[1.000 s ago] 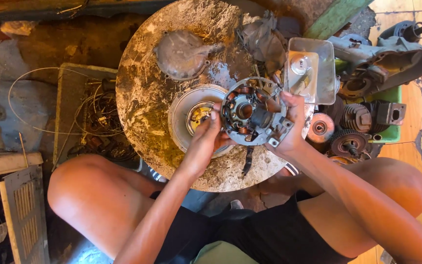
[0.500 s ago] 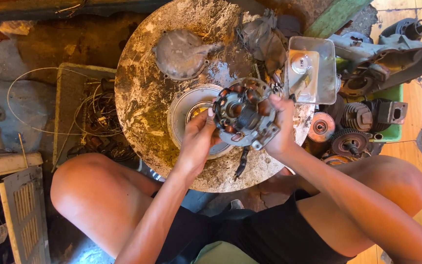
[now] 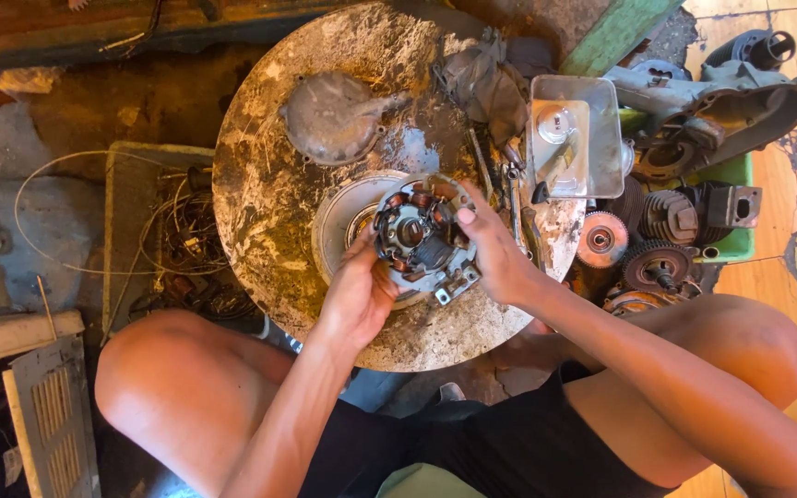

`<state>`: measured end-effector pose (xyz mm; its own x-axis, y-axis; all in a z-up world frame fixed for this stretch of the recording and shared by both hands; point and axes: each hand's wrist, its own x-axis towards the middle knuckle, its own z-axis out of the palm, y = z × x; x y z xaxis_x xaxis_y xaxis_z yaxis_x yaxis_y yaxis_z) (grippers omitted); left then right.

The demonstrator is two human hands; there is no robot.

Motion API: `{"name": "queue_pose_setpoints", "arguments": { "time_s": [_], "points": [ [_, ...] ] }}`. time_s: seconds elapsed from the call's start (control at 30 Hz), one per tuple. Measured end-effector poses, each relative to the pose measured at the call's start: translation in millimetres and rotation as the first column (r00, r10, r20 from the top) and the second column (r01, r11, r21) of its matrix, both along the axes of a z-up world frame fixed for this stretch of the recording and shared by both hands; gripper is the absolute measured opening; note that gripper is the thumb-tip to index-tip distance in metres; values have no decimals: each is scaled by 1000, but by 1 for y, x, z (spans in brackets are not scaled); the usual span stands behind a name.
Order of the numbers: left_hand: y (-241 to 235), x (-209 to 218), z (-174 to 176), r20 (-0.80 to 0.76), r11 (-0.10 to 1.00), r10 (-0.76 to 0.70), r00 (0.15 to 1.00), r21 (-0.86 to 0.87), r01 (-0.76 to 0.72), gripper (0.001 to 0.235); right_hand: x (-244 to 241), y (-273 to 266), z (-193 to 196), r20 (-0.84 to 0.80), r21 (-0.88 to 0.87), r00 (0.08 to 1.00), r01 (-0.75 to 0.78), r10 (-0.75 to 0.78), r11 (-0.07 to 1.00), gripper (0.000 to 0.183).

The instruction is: Cleaning and assembling motorcycle engine components, specifically the stator and engine casing.

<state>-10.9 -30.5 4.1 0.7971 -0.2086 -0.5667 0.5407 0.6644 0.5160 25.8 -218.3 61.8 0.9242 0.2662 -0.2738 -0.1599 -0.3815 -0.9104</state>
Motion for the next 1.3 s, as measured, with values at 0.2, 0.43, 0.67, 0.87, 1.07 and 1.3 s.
{"name": "queue_pose_setpoints", "arguments": {
  "time_s": [0.2, 0.43, 0.67, 0.87, 1.07, 1.3],
  "points": [
    [2, 1, -5, -31, 996, 52, 998, 69, -50, 34, -7, 0, 17, -242, -115, 970, -2, -26, 993, 91],
    [-6, 5, 18, -40, 976, 27, 999, 216, -18, 34, -20, -7, -32, -146, -2, 982, 124, -123, 992, 67],
    [-14, -1, 23, -13, 854, -123, 992, 508, 113, 37, -27, -13, -43, -94, 165, 958, 284, -271, 945, 46],
    [-21, 0, 12, -64, 945, -148, 987, 284, 160, 48, -15, -12, 0, -295, 154, 902, 369, -314, 916, 49],
    [-24, -7, -10, 23, 939, -166, 986, 308, 151, 48, -28, -41, -39, -385, 162, 873, 383, -299, 910, 48],
    [-60, -1, 35, 30, 845, -255, 966, 492, 208, 50, -40, -73, -36, -386, 176, 836, 482, -390, 858, 41]
  ]
}}
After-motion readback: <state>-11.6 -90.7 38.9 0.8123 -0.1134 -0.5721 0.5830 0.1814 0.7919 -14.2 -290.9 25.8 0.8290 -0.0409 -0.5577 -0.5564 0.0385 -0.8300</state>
